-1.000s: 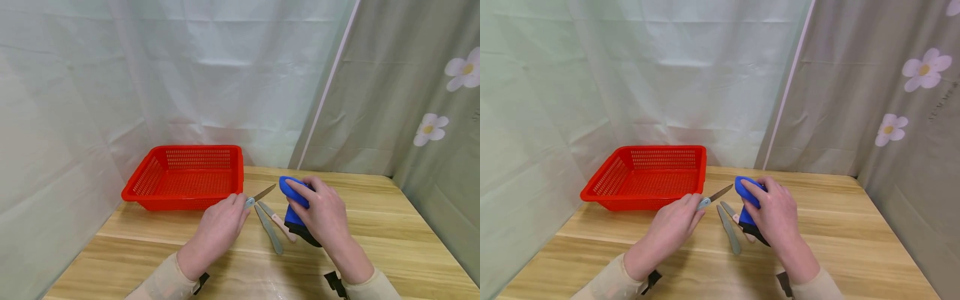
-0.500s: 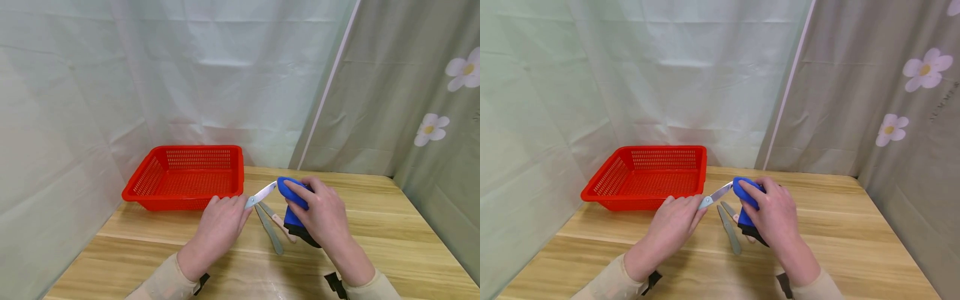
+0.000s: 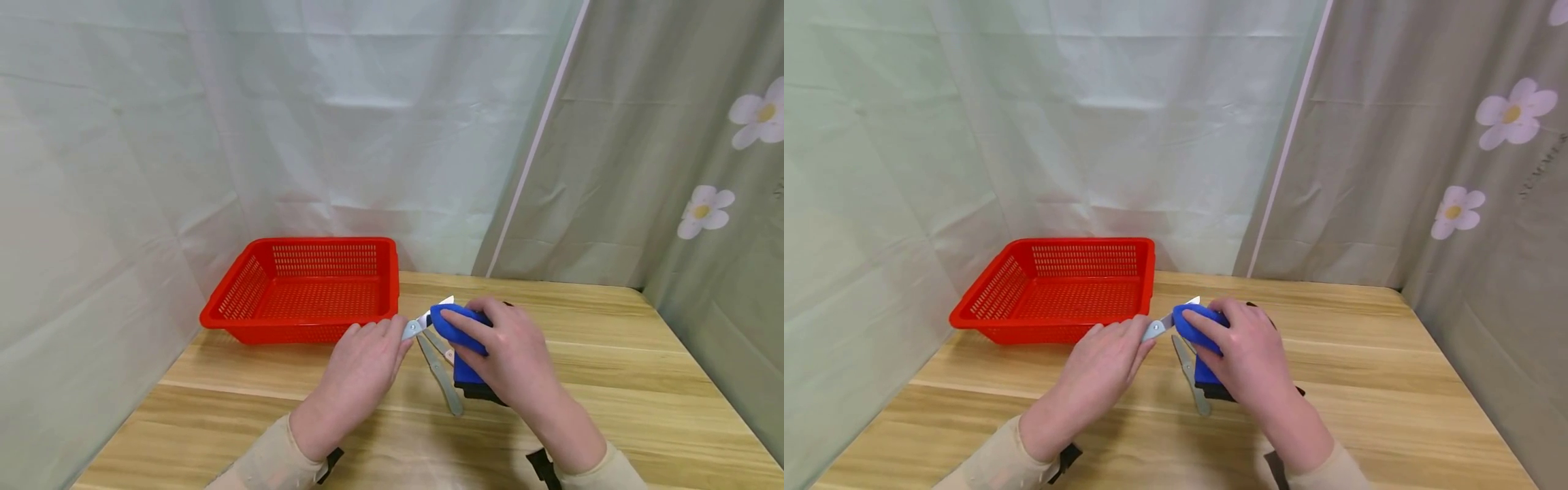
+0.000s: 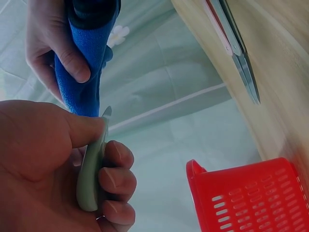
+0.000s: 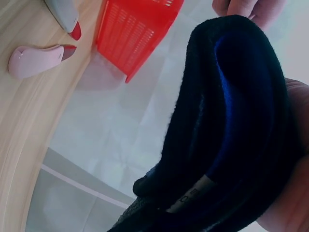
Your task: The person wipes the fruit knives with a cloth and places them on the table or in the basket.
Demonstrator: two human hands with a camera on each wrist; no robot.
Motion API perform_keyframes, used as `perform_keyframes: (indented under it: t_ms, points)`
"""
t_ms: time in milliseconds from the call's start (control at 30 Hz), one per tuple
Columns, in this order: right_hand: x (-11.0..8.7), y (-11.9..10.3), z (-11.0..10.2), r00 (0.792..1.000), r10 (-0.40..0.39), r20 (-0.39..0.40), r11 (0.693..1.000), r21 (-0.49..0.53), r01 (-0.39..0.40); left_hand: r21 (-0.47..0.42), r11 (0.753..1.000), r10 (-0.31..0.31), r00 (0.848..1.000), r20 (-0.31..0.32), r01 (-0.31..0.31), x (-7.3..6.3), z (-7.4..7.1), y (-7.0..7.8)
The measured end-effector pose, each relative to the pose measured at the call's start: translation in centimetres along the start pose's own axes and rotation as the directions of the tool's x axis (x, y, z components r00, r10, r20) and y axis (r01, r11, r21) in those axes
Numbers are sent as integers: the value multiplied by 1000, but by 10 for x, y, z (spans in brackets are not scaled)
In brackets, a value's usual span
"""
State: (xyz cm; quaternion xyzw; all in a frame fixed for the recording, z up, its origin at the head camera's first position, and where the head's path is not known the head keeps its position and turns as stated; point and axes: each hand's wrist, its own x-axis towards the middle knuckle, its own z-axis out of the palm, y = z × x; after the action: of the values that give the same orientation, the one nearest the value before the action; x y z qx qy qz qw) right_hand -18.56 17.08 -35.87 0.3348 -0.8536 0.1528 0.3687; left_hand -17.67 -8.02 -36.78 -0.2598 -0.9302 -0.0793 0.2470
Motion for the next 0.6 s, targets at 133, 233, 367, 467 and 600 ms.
perform_keyframes:
  t_ms: [133, 233, 367, 467, 600]
  points:
    - [0, -2, 1, 1000, -25, 3, 1000, 9, 25, -5, 1000, 1, 1000, 5, -1, 0, 0, 0]
    - [1, -4, 2, 999, -36, 12, 999, 5, 36, -3, 1000, 6, 1000, -3, -6, 0, 1, 0]
    - [1, -6, 3, 999, -44, 16, 999, -9, 44, 5, 1000, 14, 1000, -15, -14, 0, 1, 1]
    - [1, -7, 3, 999, -47, 23, 999, -12, 47, 5, 1000, 20, 1000, -22, -20, 0, 0, 2]
    - [0, -8, 3, 997, -46, 54, 999, -7, 47, 2, 1000, 19, 1000, -13, -19, -1, 0, 2]
